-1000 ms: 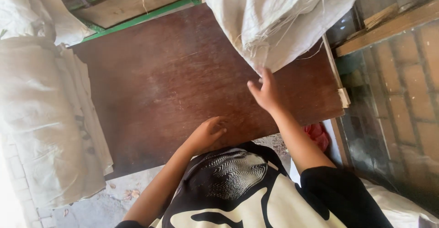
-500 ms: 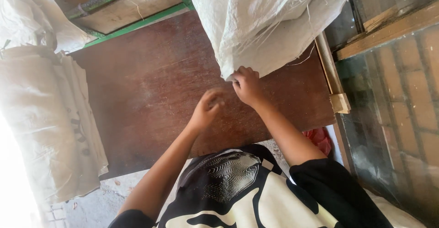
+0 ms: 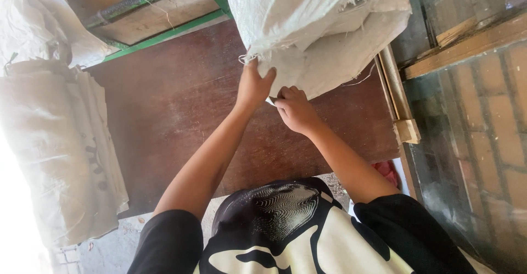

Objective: Folding and organizing empty woven salt bags on a table.

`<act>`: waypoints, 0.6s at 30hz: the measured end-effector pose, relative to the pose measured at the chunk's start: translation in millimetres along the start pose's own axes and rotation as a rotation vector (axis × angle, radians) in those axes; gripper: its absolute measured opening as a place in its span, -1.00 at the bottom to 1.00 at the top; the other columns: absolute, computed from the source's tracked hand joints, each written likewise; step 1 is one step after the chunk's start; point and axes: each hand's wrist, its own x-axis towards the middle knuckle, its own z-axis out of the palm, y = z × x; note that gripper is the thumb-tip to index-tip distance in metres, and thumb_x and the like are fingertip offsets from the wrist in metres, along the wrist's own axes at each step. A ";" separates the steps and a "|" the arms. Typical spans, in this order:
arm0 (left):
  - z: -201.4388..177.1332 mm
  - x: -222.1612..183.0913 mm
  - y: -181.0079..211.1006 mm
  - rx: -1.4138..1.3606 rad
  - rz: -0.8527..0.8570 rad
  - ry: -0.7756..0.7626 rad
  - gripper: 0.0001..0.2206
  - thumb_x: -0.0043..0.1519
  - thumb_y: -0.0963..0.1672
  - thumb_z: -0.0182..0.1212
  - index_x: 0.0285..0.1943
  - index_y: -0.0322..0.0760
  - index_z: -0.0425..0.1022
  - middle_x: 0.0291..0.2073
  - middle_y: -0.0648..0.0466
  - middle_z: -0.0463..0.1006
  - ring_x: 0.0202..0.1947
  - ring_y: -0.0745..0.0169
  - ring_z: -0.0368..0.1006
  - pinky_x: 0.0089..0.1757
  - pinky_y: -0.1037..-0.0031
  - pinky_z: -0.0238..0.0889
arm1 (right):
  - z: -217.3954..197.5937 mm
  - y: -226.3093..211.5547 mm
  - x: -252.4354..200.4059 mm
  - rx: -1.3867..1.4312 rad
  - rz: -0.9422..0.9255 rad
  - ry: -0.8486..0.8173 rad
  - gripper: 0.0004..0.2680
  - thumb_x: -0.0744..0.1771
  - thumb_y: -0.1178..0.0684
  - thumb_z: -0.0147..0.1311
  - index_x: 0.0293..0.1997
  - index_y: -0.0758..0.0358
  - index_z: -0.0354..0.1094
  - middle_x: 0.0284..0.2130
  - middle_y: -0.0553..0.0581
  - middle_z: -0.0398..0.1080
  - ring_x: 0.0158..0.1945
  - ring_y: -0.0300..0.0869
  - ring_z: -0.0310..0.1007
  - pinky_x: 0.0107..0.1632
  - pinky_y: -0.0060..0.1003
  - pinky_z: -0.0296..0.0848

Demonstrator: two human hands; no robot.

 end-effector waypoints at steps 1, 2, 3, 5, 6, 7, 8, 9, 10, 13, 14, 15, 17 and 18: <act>-1.4 3.0 3.5 -0.026 -0.103 0.006 -0.38 0.19 -0.12 0.29 0.44 -0.46 0.21 0.37 -0.39 0.10 0.32 -0.34 0.23 0.16 0.10 0.28 | -4.9 4.2 1.7 0.028 0.041 -0.052 -0.89 0.36 0.11 0.12 -0.37 0.23 0.45 -0.22 0.07 0.38 -0.09 -0.06 0.32 0.09 -0.05 0.33; -4.1 2.5 5.7 -0.048 -0.212 0.010 -0.50 0.26 -0.11 0.24 0.37 -0.45 0.36 0.24 -0.33 0.51 0.22 -0.16 0.53 0.14 0.19 0.42 | -7.7 5.4 1.7 0.061 0.083 -0.107 -0.90 0.37 0.10 0.12 -0.32 0.23 0.47 -0.21 0.06 0.40 -0.07 -0.06 0.34 0.09 -0.07 0.36; -5.6 -1.4 11.2 -0.047 -0.216 0.008 -0.50 0.26 -0.11 0.24 0.37 -0.45 0.36 0.24 -0.33 0.51 0.22 -0.16 0.53 0.14 0.19 0.42 | -18.8 5.8 4.0 0.064 0.085 -0.110 -0.90 0.37 0.10 0.12 -0.32 0.23 0.47 -0.21 0.06 0.40 -0.07 -0.06 0.34 0.09 -0.07 0.36; -11.7 -5.9 22.4 -0.010 -0.311 0.055 -0.52 0.27 -0.15 0.16 0.37 -0.50 0.29 0.07 -0.25 0.52 -0.17 -0.17 0.56 -0.14 0.15 0.44 | -41.3 6.9 13.9 0.292 0.149 -0.217 -0.90 0.36 0.05 0.14 -0.10 0.18 0.48 -0.12 0.13 0.39 0.02 -0.04 0.34 0.12 -0.08 0.35; -13.2 -9.0 19.6 -0.008 -0.310 0.062 -0.52 0.27 -0.15 0.16 0.37 -0.50 0.29 0.07 -0.25 0.52 -0.17 -0.17 0.56 -0.14 0.15 0.44 | -46.7 14.8 21.1 0.293 0.142 -0.216 -0.90 0.36 0.05 0.14 -0.10 0.18 0.48 -0.12 0.13 0.39 0.02 -0.04 0.34 0.12 -0.08 0.35; -14.8 -12.1 16.9 -0.027 -0.120 0.139 -0.59 0.27 -0.19 0.16 0.29 -0.52 0.35 0.08 -0.24 0.49 -0.07 -0.11 0.51 -0.09 0.16 0.43 | -52.0 22.5 28.3 0.466 0.236 -0.204 -0.85 0.38 -0.01 0.10 -0.02 0.13 0.49 0.00 0.13 0.40 0.09 -0.05 0.36 0.16 -0.08 0.39; -14.6 -16.1 14.2 -0.047 0.070 0.209 -0.66 0.26 -0.23 0.15 0.22 -0.54 0.42 0.09 -0.23 0.46 0.03 -0.04 0.47 -0.04 0.18 0.42 | -57.7 30.6 33.6 0.637 0.332 -0.194 -0.81 0.39 -0.06 0.06 0.06 0.08 0.50 0.13 0.13 0.41 0.16 -0.06 0.39 0.19 -0.08 0.43; -18.7 -17.2 22.9 -0.046 0.071 0.212 -0.66 0.26 -0.23 0.15 0.22 -0.54 0.42 0.09 -0.23 0.46 0.03 -0.04 0.47 -0.04 0.18 0.42 | -50.9 54.4 42.2 0.637 0.329 -0.194 -0.81 0.39 -0.06 0.06 0.06 0.08 0.50 0.13 0.13 0.41 0.16 -0.06 0.39 0.19 -0.08 0.43; -22.8 -20.4 31.3 -0.041 0.069 0.215 -0.66 0.25 -0.24 0.13 0.22 -0.54 0.40 0.09 -0.23 0.44 0.02 -0.06 0.44 -0.11 0.21 0.42 | -43.0 77.1 49.8 0.450 0.321 0.068 -0.72 0.37 -0.01 0.16 0.19 0.20 0.37 0.22 0.27 0.30 0.28 0.07 0.24 0.29 0.03 0.28; -27.1 -26.8 31.1 -0.040 0.097 0.232 -0.67 0.26 -0.25 0.11 0.21 -0.54 0.40 0.10 -0.24 0.42 0.02 -0.10 0.42 -0.11 0.22 0.40 | -17.9 150.6 71.5 0.202 0.334 0.474 -0.45 0.32 0.04 0.33 0.40 0.39 0.07 0.34 0.48 0.12 0.41 0.24 0.05 0.39 0.17 0.10; -26.0 -25.5 28.0 -0.051 0.138 0.240 -0.68 0.27 -0.25 0.13 0.21 -0.54 0.42 0.11 -0.26 0.43 0.03 -0.12 0.42 -0.05 0.21 0.38 | -12.1 178.1 79.9 0.135 0.366 0.632 -0.31 0.29 0.05 0.40 0.48 0.45 -0.09 0.36 0.55 0.05 0.42 0.29 0.00 0.40 0.20 0.05; -26.1 -24.9 24.9 -0.050 0.139 0.244 -0.68 0.27 -0.25 0.13 0.21 -0.54 0.42 0.11 -0.26 0.43 0.03 -0.12 0.42 -0.05 0.21 0.38 | -11.5 181.2 86.7 0.136 0.362 0.633 -0.31 0.29 0.05 0.40 0.48 0.45 -0.09 0.36 0.55 0.05 0.42 0.29 0.00 0.40 0.20 0.05; -23.4 -25.0 19.5 0.018 0.138 0.231 -0.71 0.28 -0.24 0.16 0.17 -0.54 0.42 0.06 -0.28 0.43 0.00 -0.16 0.42 -0.05 0.21 0.37 | -11.9 188.5 94.6 0.322 0.458 0.623 -0.39 0.24 -0.01 0.42 0.32 0.46 0.08 0.19 0.54 0.13 0.24 0.28 0.17 0.18 0.04 0.32; -23.3 -24.5 21.7 0.015 0.140 0.231 -0.71 0.28 -0.24 0.16 0.17 -0.54 0.42 0.06 -0.28 0.43 0.00 -0.16 0.42 -0.05 0.21 0.37 | -21.9 177.1 94.5 0.319 0.457 0.624 -0.39 0.24 -0.01 0.42 0.32 0.46 0.08 0.19 0.54 0.13 0.24 0.28 0.17 0.18 0.04 0.32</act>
